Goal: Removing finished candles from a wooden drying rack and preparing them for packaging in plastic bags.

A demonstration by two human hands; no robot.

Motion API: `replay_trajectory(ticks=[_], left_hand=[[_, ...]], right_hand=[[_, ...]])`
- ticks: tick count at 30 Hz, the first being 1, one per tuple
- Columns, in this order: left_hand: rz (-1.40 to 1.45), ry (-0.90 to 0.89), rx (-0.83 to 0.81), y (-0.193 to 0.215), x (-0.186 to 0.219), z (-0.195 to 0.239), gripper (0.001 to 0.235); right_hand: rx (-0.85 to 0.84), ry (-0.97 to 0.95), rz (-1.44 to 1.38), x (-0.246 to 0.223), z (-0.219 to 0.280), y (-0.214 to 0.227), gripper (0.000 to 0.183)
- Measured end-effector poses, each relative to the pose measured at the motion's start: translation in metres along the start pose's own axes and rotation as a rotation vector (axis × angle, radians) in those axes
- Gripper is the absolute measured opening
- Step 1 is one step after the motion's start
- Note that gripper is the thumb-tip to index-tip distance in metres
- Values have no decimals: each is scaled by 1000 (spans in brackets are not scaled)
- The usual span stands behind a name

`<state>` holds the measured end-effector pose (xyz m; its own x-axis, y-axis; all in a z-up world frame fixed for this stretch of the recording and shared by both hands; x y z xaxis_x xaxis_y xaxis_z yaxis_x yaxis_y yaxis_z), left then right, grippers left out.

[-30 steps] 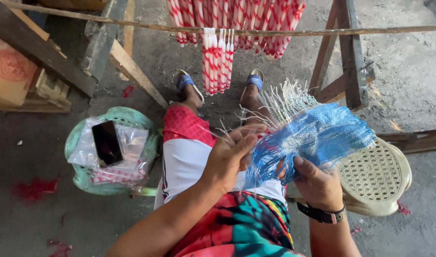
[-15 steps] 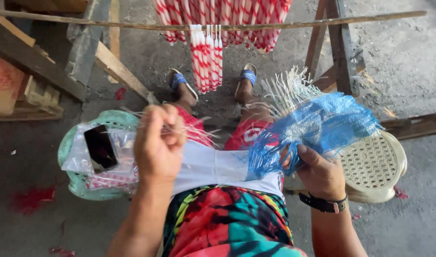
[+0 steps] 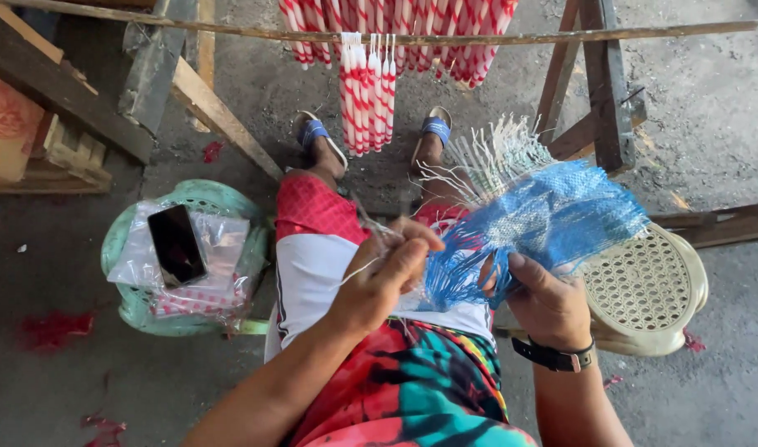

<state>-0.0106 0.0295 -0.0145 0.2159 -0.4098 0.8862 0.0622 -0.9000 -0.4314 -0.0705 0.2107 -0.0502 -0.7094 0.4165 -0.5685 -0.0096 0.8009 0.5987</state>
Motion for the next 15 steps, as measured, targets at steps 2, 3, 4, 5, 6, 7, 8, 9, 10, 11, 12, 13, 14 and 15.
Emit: replay_trajectory(ticks=[2, 3, 4, 5, 6, 7, 8, 9, 10, 11, 12, 13, 14, 15], left_hand=[[-51, 8, 13, -4, 0, -3, 19], [-51, 7, 15, -4, -3, -7, 19], [-59, -11, 56, -2, -5, -11, 22], [-67, -29, 97, -1, -7, -15, 25], [-68, -31, 97, -4, 0, -17, 25], [-45, -1, 129, -6, 5, -19, 22], [-22, 30, 160, -8, 11, -21, 19], [-23, 30, 160, -7, 7, -21, 19], [2, 22, 152, -7, 4, -21, 19], [27, 14, 144, -6, 1, -21, 19], [27, 16, 146, -6, 0, -22, 19], [73, 32, 168, -6, -2, -22, 19], [116, 44, 188, -5, -3, -23, 18], [115, 42, 187, -5, -3, -24, 18]], right_hand=[[-2, 46, -31, 2, 2, -4, 40], [-2, 48, -32, 3, 3, -6, 40], [-2, 84, -55, 3, 2, -7, 42], [-1, 121, -77, 3, 2, -7, 44], [0, 123, -78, -1, -1, -2, 44], [3, 131, -92, -5, -3, 3, 42], [7, 137, -105, -9, -5, 8, 40], [7, 137, -106, -9, -10, 4, 40], [22, 183, -103, -11, -13, 0, 40], [37, 230, -100, -12, -17, -4, 40], [35, 228, -100, -11, -13, -2, 40], [31, 223, -105, -10, -10, -1, 40], [30, 221, -109, -8, -8, -1, 41], [31, 223, -110, -8, -7, 0, 41]])
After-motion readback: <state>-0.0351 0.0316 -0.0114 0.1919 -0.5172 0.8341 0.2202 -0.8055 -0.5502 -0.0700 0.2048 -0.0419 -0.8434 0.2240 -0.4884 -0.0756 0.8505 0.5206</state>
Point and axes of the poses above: each hand's wrist, its own z-axis away from the middle knuckle, its own y-axis out of the back of the hand, x = y × z, the point moved 4 cm from there along -z, towards the middle knuckle, and after that the axes turned 2 degrees about -x, right-handed, at the moved point
